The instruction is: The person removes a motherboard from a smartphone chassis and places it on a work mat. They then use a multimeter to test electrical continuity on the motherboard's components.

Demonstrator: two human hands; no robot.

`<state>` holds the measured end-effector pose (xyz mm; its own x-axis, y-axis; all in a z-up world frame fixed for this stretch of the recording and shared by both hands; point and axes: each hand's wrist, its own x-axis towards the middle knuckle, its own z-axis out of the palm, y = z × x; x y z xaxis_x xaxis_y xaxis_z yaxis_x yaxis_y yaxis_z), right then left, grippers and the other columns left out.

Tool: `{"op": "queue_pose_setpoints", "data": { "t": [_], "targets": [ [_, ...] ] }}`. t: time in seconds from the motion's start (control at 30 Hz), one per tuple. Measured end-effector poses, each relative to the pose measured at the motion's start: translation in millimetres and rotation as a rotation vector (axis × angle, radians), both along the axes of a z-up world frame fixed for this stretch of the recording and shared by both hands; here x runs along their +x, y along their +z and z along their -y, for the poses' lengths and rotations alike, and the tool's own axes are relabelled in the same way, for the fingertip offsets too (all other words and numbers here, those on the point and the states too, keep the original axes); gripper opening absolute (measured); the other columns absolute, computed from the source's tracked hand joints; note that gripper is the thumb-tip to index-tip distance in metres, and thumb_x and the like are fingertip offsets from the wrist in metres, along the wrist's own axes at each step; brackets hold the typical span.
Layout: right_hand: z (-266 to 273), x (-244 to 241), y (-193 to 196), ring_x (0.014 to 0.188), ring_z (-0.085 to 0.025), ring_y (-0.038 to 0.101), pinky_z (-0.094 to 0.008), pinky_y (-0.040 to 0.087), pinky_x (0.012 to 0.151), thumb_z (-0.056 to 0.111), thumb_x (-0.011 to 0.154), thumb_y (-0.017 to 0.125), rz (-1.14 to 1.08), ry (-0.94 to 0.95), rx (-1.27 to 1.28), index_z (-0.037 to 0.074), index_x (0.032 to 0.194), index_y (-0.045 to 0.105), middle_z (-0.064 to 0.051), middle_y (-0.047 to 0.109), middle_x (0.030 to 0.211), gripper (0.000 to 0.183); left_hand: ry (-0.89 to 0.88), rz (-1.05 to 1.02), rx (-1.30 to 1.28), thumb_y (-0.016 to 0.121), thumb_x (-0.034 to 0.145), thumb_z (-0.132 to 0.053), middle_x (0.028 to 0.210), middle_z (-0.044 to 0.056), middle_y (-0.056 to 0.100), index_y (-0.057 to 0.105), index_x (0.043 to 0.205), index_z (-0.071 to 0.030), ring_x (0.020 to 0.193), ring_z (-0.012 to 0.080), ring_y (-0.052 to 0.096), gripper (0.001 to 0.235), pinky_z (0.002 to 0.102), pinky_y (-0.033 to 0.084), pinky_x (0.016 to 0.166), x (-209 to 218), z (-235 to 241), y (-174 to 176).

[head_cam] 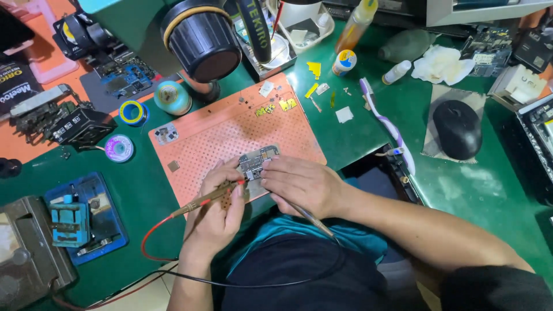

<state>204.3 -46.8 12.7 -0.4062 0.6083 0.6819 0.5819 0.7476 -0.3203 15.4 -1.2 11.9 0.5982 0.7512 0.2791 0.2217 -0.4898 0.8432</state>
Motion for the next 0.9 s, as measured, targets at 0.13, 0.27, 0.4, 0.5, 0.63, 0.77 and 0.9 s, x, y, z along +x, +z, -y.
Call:
{"op": "queue_pose_setpoints", "data": {
  "t": [0.13, 0.27, 0.4, 0.5, 0.63, 0.77, 0.9],
  "targets": [
    [0.0, -0.2, 1.2, 0.089, -0.031, 0.061, -0.041, 0.05, 0.083, 0.004, 0.078, 0.054, -0.01, -0.004, 0.011, -0.006, 0.091, 0.058, -0.017, 0.061, 0.091, 0.017, -0.007, 0.007, 0.01, 0.043, 0.084, -0.007, 0.103, 0.019, 0.051, 0.042, 0.099, 0.001, 0.111, 0.0315, 0.048, 0.017, 0.039, 0.038, 0.097, 0.1, -0.2, -0.1],
    [-0.2, 0.4, -0.1, 0.09, -0.031, 0.06, -0.042, 0.05, 0.083, 0.005, 0.079, 0.055, -0.005, 0.009, 0.011, -0.007, 0.092, 0.058, -0.017, 0.061, 0.092, 0.018, -0.009, 0.009, 0.029, 0.043, 0.084, -0.007, 0.101, 0.017, 0.051, 0.042, 0.099, 0.0, 0.109, 0.0302, 0.049, 0.017, 0.041, 0.036, 0.1, -0.5, -0.8, -1.5],
    [-0.8, 0.8, -0.2, 0.091, -0.032, 0.06, -0.043, 0.05, 0.084, 0.006, 0.08, 0.053, 0.002, 0.025, 0.005, -0.007, 0.092, 0.057, -0.018, 0.061, 0.093, 0.018, -0.012, 0.013, 0.01, 0.043, 0.084, -0.008, 0.105, 0.02, 0.051, 0.042, 0.1, 0.0, 0.111, 0.0314, 0.048, 0.018, 0.04, 0.037, 0.098, -1.1, -1.5, -1.8],
    [-0.2, 0.6, 0.1, 0.091, -0.032, 0.06, -0.043, 0.049, 0.084, 0.006, 0.08, 0.053, 0.003, 0.02, 0.002, -0.007, 0.091, 0.058, -0.018, 0.061, 0.093, 0.018, -0.016, 0.015, 0.008, 0.044, 0.083, -0.007, 0.101, 0.017, 0.051, 0.043, 0.099, 0.0, 0.11, 0.0301, 0.049, 0.018, 0.041, 0.034, 0.102, -1.8, -1.3, -4.2],
    [-0.3, 0.3, 1.4, 0.091, -0.032, 0.06, -0.043, 0.049, 0.084, 0.006, 0.079, 0.053, 0.012, 0.017, -0.001, -0.007, 0.092, 0.057, -0.018, 0.061, 0.093, 0.018, -0.017, 0.011, -0.001, 0.043, 0.083, -0.006, 0.102, 0.017, 0.051, 0.043, 0.099, 0.0, 0.11, 0.0306, 0.049, 0.017, 0.042, 0.034, 0.101, -1.0, -0.9, -0.9],
    [-0.1, 0.3, -0.7, 0.092, -0.033, 0.06, -0.044, 0.049, 0.084, 0.007, 0.08, 0.052, 0.013, 0.027, 0.005, -0.006, 0.092, 0.056, -0.018, 0.06, 0.094, 0.018, -0.004, -0.001, 0.005, 0.044, 0.083, -0.007, 0.106, 0.02, 0.051, 0.043, 0.099, -0.001, 0.111, 0.0309, 0.048, 0.017, 0.039, 0.037, 0.098, -1.3, -0.3, -1.0],
    [-1.4, 0.3, -1.2, 0.09, -0.033, 0.06, -0.044, 0.05, 0.082, 0.006, 0.079, 0.053, 0.011, 0.041, 0.022, -0.007, 0.091, 0.056, -0.019, 0.06, 0.092, 0.017, -0.013, 0.022, 0.015, 0.044, 0.084, -0.007, 0.104, 0.019, 0.051, 0.042, 0.099, -0.001, 0.111, 0.0308, 0.048, 0.017, 0.039, 0.038, 0.098, -0.5, -0.7, 0.0]
  ]
}}
